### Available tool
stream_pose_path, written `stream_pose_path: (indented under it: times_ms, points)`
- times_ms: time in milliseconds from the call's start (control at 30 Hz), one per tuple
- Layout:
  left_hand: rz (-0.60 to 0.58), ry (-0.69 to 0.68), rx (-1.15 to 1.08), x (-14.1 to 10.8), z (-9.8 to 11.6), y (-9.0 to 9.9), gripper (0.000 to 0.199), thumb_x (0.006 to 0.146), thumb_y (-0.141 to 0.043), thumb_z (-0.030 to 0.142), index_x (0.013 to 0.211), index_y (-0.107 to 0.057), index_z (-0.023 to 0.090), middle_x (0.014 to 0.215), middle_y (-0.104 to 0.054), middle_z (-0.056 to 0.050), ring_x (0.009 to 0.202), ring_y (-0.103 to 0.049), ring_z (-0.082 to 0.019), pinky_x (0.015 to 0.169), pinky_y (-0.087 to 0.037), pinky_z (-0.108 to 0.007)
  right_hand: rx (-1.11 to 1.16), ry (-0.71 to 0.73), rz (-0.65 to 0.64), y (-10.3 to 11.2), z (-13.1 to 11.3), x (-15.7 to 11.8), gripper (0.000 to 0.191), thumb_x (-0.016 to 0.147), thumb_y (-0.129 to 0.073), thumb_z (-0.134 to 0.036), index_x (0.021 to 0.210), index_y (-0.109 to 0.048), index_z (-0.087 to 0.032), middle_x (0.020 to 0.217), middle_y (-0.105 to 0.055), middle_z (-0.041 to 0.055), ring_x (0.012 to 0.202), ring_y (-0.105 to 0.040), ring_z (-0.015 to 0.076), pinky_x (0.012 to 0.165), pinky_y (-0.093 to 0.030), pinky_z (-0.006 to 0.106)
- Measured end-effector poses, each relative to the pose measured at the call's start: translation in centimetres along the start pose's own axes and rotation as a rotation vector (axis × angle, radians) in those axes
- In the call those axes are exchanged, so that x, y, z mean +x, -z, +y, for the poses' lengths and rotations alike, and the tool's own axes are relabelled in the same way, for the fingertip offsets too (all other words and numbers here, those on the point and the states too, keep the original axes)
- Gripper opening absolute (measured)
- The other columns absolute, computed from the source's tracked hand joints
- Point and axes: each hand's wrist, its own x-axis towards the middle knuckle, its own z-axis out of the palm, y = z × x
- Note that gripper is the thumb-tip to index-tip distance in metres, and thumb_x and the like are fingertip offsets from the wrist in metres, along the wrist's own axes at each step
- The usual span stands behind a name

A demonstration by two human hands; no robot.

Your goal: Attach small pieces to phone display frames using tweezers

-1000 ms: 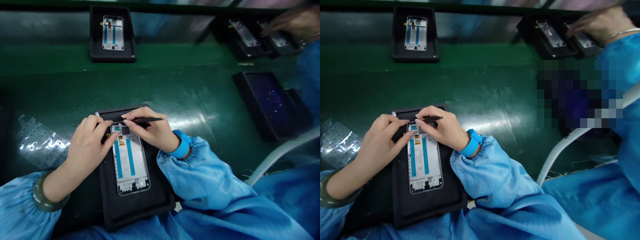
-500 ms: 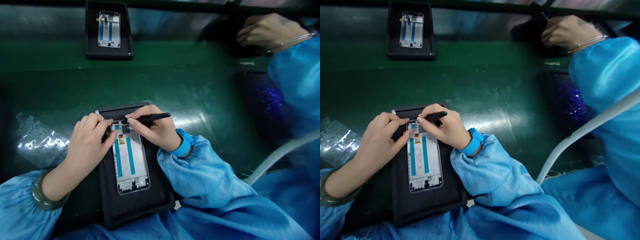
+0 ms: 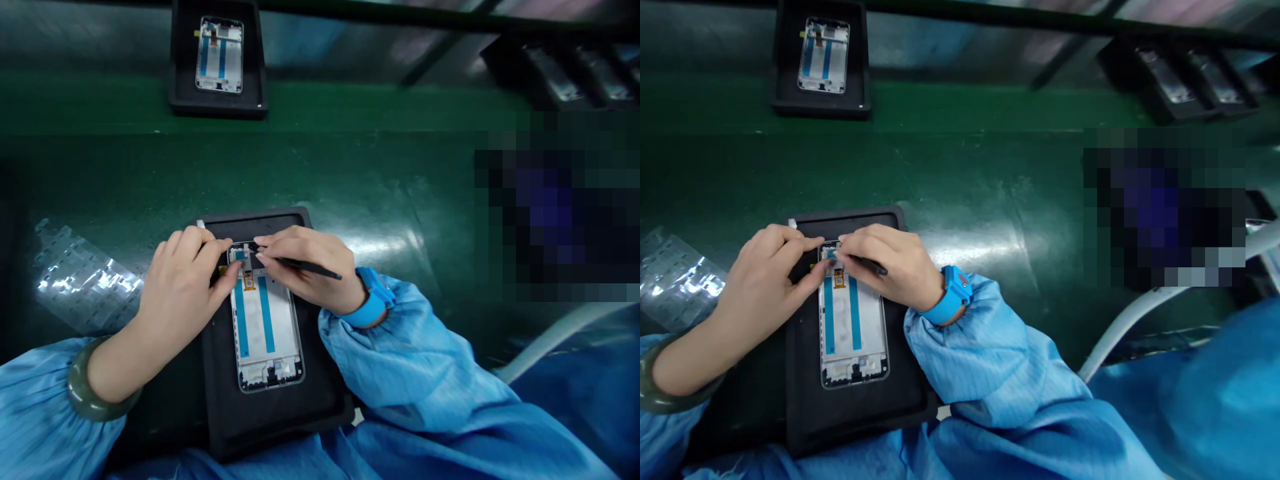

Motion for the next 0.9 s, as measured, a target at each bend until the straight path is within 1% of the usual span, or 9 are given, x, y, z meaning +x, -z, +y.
stream_pose_path:
  times_ms: [100,233,333,400,500,567,633,800,900]
  points:
    - [-0.002,0.003,-0.012,0.0,0.1,0.0,0.024,0.087,-0.05,0.034,0.102,-0.058,0.018,0.09,-0.057,-0.007,0.092,-0.055,-0.024,0.073,-0.045,-0.037,-0.011,0.048,0.006,0.0,0.1,0.0,0.016,0.079,-0.063,-0.011,0.092,-0.058,-0.018,0.089,-0.07,0.0063,0.086,-0.069,0.016,0.072,-0.059,0.028]
    - [-0.02,0.011,-0.021,0.0,0.1,0.1,0.023,0.087,-0.05,0.034,0.101,-0.058,0.017,0.089,-0.057,-0.007,0.092,-0.055,-0.024,0.073,-0.045,-0.038,-0.042,-0.016,0.014,0.0,0.2,0.1,0.014,0.08,-0.062,-0.013,0.092,-0.057,-0.02,0.085,-0.07,0.0037,0.086,-0.069,0.0154,0.073,-0.059,0.027]
    - [-0.019,0.013,-0.029,0.0,0.2,0.1,0.024,0.087,-0.049,0.034,0.101,-0.059,0.017,0.089,-0.057,-0.007,0.091,-0.054,-0.024,0.073,-0.045,-0.038,-0.051,0.01,-0.008,0.1,0.3,0.1,0.014,0.081,-0.061,-0.013,0.093,-0.057,-0.021,0.088,-0.07,0.004,0.088,-0.069,0.0159,0.074,-0.059,0.028]
    - [-0.019,0.013,-0.024,0.0,0.2,0.1,0.024,0.087,-0.049,0.034,0.101,-0.058,0.017,0.09,-0.057,-0.007,0.092,-0.054,-0.024,0.073,-0.045,-0.038,-0.103,0.069,-0.06,0.2,0.2,0.0,0.015,0.082,-0.06,-0.013,0.095,-0.058,-0.02,0.093,-0.069,0.0064,0.089,-0.068,0.0169,0.073,-0.06,0.029]
    - [-0.025,0.011,-0.013,0.0,0.1,0.0,0.023,0.088,-0.048,0.033,0.101,-0.058,0.017,0.091,-0.057,-0.008,0.093,-0.054,-0.024,0.074,-0.045,-0.038,-0.249,0.235,-0.145,0.4,0.0,0.0,0.014,0.082,-0.06,-0.014,0.094,-0.06,-0.02,0.095,-0.069,0.0089,0.089,-0.068,0.0193,0.075,-0.06,0.031]
    - [-0.027,0.008,-0.012,0.0,0.1,0.0,0.023,0.088,-0.047,0.033,0.101,-0.058,0.017,0.091,-0.057,-0.008,0.093,-0.054,-0.024,0.073,-0.045,-0.038,-0.342,0.33,-0.151,0.4,-0.2,-0.1,0.012,0.082,-0.061,-0.015,0.091,-0.062,-0.022,0.094,-0.071,0.0073,0.086,-0.068,0.0197,0.075,-0.061,0.031]
    - [-0.02,0.007,-0.014,0.0,0.1,0.0,0.023,0.089,-0.047,0.034,0.101,-0.057,0.017,0.091,-0.057,-0.008,0.093,-0.054,-0.024,0.073,-0.045,-0.038,-0.405,0.373,-0.142,0.2,-0.4,0.0,0.011,0.081,-0.061,-0.017,0.088,-0.062,-0.025,0.093,-0.071,0.0046,0.083,-0.069,0.0193,0.072,-0.062,0.03]
    - [-0.018,0.007,-0.019,-0.1,0.2,0.0,0.021,0.089,-0.047,0.032,0.1,-0.057,0.017,0.091,-0.056,-0.008,0.092,-0.053,-0.024,0.073,-0.044,-0.038,-0.454,0.407,-0.155,0.5,-0.9,0.0,0.01,0.08,-0.062,-0.02,0.087,-0.063,-0.027,0.092,-0.072,0.0031,0.084,-0.07,0.0201,0.068,-0.063,0.03]
    - [-0.018,0.012,-0.018,0.0,0.3,0.1,0.021,0.088,-0.047,0.033,0.098,-0.058,0.017,0.09,-0.055,-0.008,0.091,-0.053,-0.024,0.072,-0.044,-0.038,-0.382,0.34,-0.122,0.8,-0.9,-0.1,0.014,0.081,-0.062,-0.017,0.091,-0.062,-0.027,0.096,-0.072,0.0052,0.09,-0.069,0.0214,0.071,-0.062,0.031]
